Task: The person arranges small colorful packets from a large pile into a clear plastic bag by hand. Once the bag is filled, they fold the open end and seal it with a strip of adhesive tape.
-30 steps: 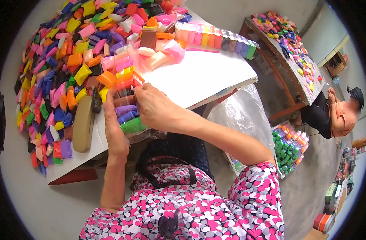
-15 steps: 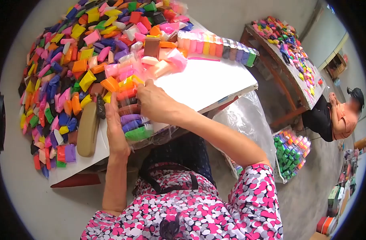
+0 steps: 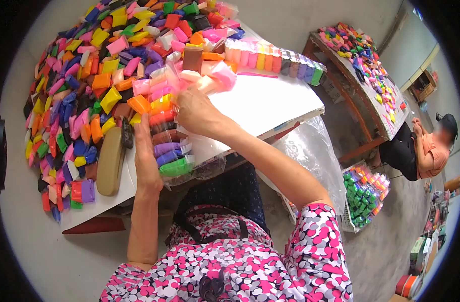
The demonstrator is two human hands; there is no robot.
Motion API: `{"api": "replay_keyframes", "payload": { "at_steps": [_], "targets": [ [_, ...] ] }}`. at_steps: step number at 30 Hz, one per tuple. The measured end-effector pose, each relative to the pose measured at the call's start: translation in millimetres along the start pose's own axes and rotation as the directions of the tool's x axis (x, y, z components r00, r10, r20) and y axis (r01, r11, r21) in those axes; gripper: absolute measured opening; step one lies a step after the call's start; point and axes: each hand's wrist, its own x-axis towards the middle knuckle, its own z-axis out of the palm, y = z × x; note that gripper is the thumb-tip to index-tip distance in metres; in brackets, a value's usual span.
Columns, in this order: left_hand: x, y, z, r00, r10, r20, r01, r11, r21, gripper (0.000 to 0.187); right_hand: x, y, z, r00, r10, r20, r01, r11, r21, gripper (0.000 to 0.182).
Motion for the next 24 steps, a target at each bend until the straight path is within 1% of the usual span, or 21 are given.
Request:
{"api": "replay_keyframes", "payload": {
  "at_steps": [2, 3, 5, 6, 8, 9, 12, 13, 16, 17, 20, 21, 23, 24],
  "targets": [
    [2, 0, 1, 0.999, 0.033, -0.006, -0.034, 0.999, -0.035, 0.061, 0, 1, 0, 0.999, 0.026, -0.041, -0.028, 0.998, -0.059, 0.025],
    [3, 0, 2, 0.999, 0.05, -0.011, -0.051, 0.997, -0.053, 0.061, 0, 3, 5, 0.999, -0.015, -0.047, 0.013, 0.999, -0.046, 0.025],
    [5, -3, 14, 0.988, 0.092, -0.12, -0.101, 0.993, -0.064, 0.06, 2, 6, 19, 0.993, -0.097, -0.063, 0.096, 0.995, -0.02, 0.026],
    [6, -4, 18, 0.978, 0.115, -0.174, -0.128, 0.99, -0.066, 0.06, 2, 6, 17, 0.997, -0.069, -0.041, 0.07, 0.997, 0.024, 0.027],
    [5, -7, 15, 0.991, 0.085, -0.102, -0.092, 0.994, -0.064, 0.062, 1, 4, 12, 1.0, -0.014, 0.006, 0.013, 0.994, 0.109, 0.03],
    [3, -9, 13, 0.995, 0.069, -0.066, -0.073, 0.995, -0.062, 0.062, 0, 5, 11, 1.0, -0.006, 0.005, 0.005, 0.995, 0.101, 0.03],
    [0, -24, 27, 0.965, 0.131, -0.227, -0.139, 0.99, -0.021, 0.062, -11, 2, 6, 1.0, 0.021, -0.001, -0.02, 0.996, 0.09, 0.031],
    [-2, -26, 25, 0.979, 0.079, -0.19, -0.079, 0.997, 0.008, 0.06, -19, -5, 1, 0.999, 0.033, -0.001, -0.033, 0.995, 0.097, 0.032],
    [-9, -25, 37, 0.971, 0.129, -0.203, -0.136, 0.991, -0.018, 0.06, -32, -6, -4, 0.999, 0.039, 0.004, -0.04, 0.996, 0.079, 0.032],
    [-12, -23, 32, 0.995, 0.012, -0.097, -0.021, 0.995, -0.093, 0.059, -36, -5, -5, 0.999, 0.037, 0.008, -0.037, 0.997, 0.067, 0.033],
    [-9, -23, 57, 0.94, 0.169, -0.298, -0.2, 0.977, -0.079, 0.058, -43, -9, -9, 0.994, 0.105, -0.008, -0.104, 0.992, 0.068, 0.034],
    [-6, -23, 57, 0.935, 0.148, -0.321, -0.183, 0.98, -0.082, 0.058, -40, -9, -9, 0.995, 0.095, 0.009, -0.095, 0.994, 0.058, 0.034],
    [-4, -12, 54, 0.971, 0.076, -0.225, -0.115, 0.98, -0.164, 0.058, -29, -6, -10, 0.996, 0.078, 0.04, -0.08, 0.996, 0.039, 0.034],
    [-4, -4, 52, 0.984, 0.043, -0.173, -0.078, 0.977, -0.2, 0.059, -22, -4, -11, 0.991, 0.106, 0.084, -0.112, 0.991, 0.071, 0.034]
  ]
}}
